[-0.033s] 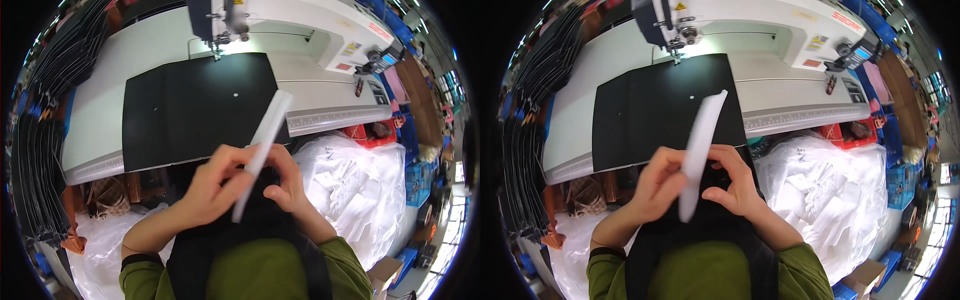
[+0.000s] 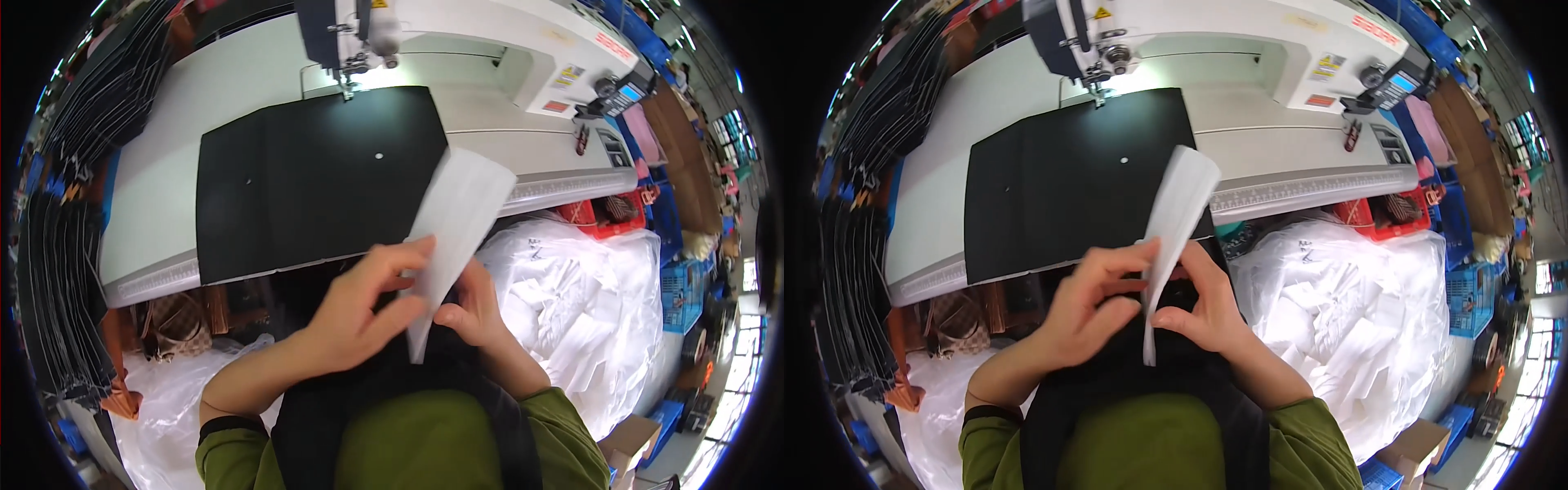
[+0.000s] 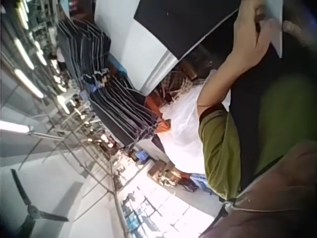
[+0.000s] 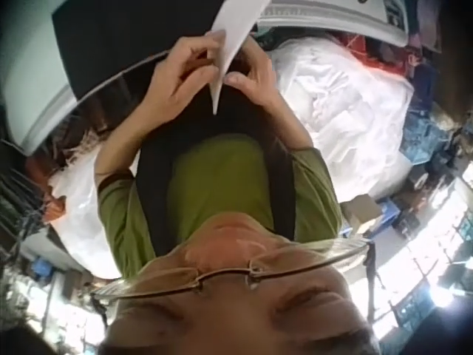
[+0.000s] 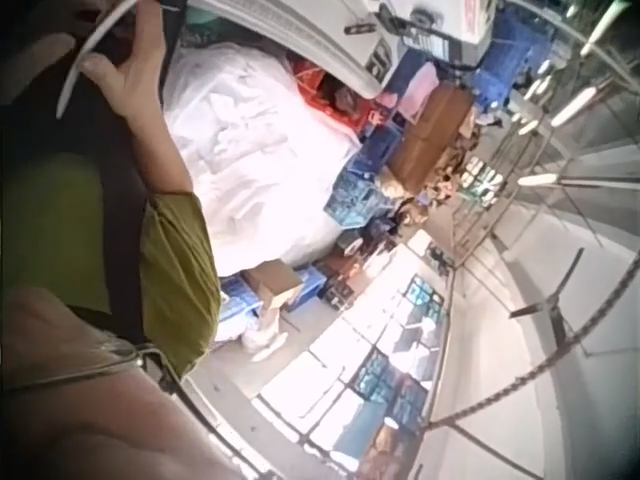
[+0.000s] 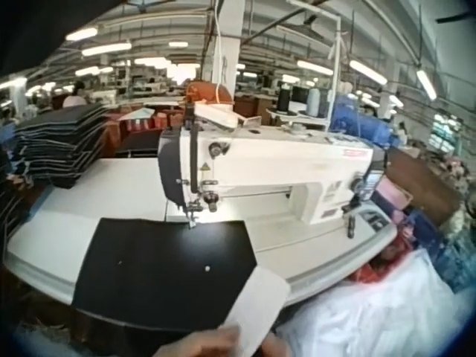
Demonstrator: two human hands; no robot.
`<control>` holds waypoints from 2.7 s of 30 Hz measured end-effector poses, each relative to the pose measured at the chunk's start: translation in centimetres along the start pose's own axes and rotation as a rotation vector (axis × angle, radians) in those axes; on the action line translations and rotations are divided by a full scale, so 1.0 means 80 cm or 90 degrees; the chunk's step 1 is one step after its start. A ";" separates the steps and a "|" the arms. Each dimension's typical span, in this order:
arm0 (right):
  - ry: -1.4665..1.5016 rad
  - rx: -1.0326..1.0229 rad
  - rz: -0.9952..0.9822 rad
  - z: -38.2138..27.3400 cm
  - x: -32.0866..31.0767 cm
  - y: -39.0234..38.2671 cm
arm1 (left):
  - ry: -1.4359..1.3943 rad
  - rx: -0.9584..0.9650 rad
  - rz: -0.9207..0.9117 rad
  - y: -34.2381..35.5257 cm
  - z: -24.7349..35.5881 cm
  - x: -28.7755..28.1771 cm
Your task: Sewing together leather pieces and foam padding using an industrial sewing machine.
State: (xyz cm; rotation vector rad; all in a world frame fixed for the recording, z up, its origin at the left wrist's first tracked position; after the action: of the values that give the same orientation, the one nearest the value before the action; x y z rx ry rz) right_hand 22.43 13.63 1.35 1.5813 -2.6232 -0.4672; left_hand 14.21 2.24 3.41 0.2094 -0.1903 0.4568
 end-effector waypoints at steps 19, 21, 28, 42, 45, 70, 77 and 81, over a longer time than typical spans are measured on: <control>-0.149 0.196 0.205 0.052 -0.123 -0.082 | 0.336 -0.019 -0.038 0.057 -0.039 0.021; -0.152 0.198 0.179 0.049 -0.119 -0.082 | 0.278 -0.117 -0.016 0.055 -0.052 0.018; -0.174 0.184 0.151 0.053 -0.127 -0.091 | 0.581 0.271 -0.124 0.049 0.002 0.006; -0.133 0.139 -0.200 0.049 -0.033 -0.069 | 0.639 0.232 -0.105 0.053 0.000 -0.049; -0.065 0.321 0.003 0.069 -0.064 -0.090 | 0.671 0.305 -0.095 0.045 0.006 -0.040; -0.853 -0.401 0.272 0.021 -0.021 -0.036 | 0.555 0.278 -0.099 0.062 0.008 -0.051; -0.867 -0.443 0.231 0.014 -0.007 -0.019 | 0.532 0.259 -0.110 0.062 0.008 -0.055; -0.891 -0.453 0.267 0.012 -0.004 -0.017 | 0.509 0.226 -0.127 0.063 0.004 -0.058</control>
State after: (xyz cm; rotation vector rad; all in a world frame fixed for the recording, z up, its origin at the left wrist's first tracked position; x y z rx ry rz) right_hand 23.55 13.52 0.07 0.3679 -2.5854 -2.7624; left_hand 7.79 4.68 3.42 0.3723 0.6949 0.3438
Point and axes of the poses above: each hand's wrist, its own y-axis towards the middle knuckle, its own x-axis out of the palm, z = x × y, the point moved 8 cm from there along y, towards the middle knuckle, and after that the axes turned 14 degrees about -y, right-handed, at the moved point
